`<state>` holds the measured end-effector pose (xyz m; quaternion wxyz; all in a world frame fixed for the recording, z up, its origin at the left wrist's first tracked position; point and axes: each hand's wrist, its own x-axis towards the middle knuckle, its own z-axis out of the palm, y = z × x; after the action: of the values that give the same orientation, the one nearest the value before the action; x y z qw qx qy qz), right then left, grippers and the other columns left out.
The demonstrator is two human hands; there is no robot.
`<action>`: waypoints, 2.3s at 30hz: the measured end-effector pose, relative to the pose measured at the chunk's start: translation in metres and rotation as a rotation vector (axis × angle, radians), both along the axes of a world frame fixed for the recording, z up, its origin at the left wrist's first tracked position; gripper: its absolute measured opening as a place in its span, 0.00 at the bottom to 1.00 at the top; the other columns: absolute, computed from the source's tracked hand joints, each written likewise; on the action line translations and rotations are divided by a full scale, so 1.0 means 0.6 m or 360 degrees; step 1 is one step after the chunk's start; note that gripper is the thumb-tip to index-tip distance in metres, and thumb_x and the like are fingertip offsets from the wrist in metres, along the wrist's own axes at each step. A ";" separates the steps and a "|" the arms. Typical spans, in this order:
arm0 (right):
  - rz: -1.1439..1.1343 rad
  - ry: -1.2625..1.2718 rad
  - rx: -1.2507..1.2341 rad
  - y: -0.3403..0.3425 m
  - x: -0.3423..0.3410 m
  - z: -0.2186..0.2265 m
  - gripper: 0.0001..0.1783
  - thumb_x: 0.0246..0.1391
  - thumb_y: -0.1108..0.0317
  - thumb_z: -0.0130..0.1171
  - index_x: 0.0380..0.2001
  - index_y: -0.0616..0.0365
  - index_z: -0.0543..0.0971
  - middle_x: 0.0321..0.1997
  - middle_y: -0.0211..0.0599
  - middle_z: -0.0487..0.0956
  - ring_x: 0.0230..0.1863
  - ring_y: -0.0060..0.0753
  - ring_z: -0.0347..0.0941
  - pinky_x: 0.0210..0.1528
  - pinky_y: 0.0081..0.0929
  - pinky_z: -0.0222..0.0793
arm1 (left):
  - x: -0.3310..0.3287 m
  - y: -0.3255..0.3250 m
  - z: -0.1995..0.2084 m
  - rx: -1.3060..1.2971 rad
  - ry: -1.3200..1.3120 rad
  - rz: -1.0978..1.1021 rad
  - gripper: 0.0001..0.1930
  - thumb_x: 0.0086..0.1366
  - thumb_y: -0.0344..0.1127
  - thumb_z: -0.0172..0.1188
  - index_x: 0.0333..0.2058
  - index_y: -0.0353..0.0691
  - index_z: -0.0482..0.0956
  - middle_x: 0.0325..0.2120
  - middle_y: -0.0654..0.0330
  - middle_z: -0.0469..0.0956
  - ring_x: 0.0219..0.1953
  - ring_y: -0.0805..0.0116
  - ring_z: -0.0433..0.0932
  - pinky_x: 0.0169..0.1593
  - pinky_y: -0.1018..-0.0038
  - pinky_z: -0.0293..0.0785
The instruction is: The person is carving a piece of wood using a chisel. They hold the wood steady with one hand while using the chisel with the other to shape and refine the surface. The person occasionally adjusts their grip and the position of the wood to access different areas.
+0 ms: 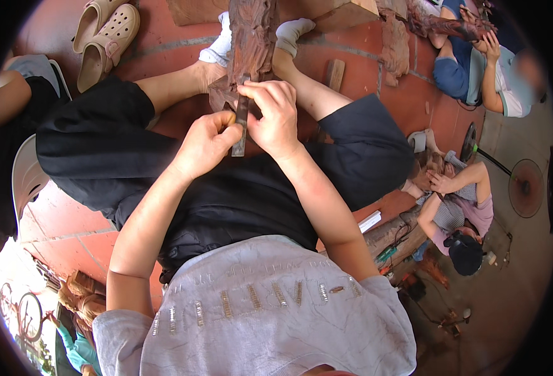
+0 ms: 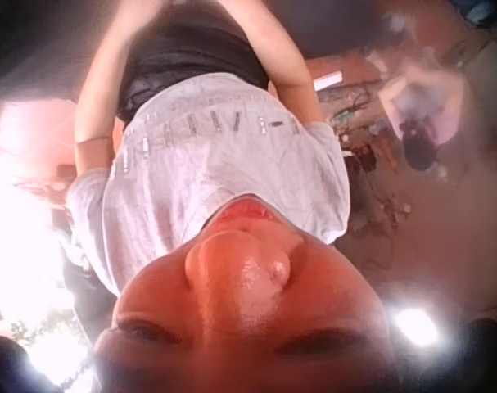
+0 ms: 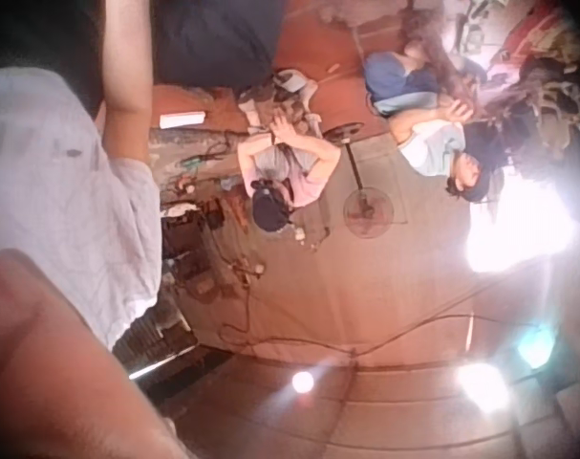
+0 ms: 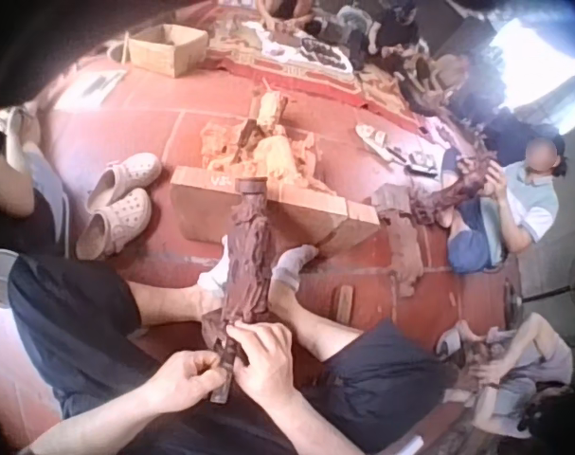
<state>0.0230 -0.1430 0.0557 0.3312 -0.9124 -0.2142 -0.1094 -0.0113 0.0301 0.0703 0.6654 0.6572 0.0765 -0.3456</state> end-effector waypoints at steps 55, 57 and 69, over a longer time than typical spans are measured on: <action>0.0894 0.0156 -0.0284 -0.042 0.189 0.148 0.08 0.45 0.69 0.72 0.28 0.56 0.83 0.68 0.42 0.69 0.67 0.45 0.66 0.68 0.40 0.59 | -0.031 -0.060 -0.049 0.0469 -0.0637 -0.0655 0.10 0.63 0.38 0.60 0.36 0.38 0.77 0.34 0.50 0.80 0.42 0.48 0.80 0.47 0.57 0.75; 0.0897 0.0121 -0.0325 -0.045 0.191 0.142 0.08 0.45 0.69 0.72 0.28 0.56 0.83 0.68 0.42 0.69 0.66 0.46 0.66 0.67 0.39 0.60 | -0.030 -0.060 -0.050 0.0472 -0.0641 -0.0657 0.10 0.63 0.38 0.60 0.36 0.38 0.77 0.34 0.50 0.81 0.42 0.48 0.80 0.47 0.57 0.75; 0.0856 0.0027 -0.0462 -0.056 0.202 0.140 0.08 0.45 0.68 0.71 0.28 0.57 0.82 0.67 0.40 0.71 0.64 0.47 0.67 0.66 0.40 0.60 | -0.028 -0.061 -0.052 0.0481 -0.0630 -0.0670 0.11 0.64 0.39 0.59 0.36 0.37 0.77 0.35 0.49 0.81 0.43 0.47 0.79 0.48 0.56 0.75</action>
<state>0.1444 -0.1769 0.1398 0.2162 -0.8616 -0.4587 0.0215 -0.0279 -0.0065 0.0390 0.4763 0.8043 -0.1414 -0.3259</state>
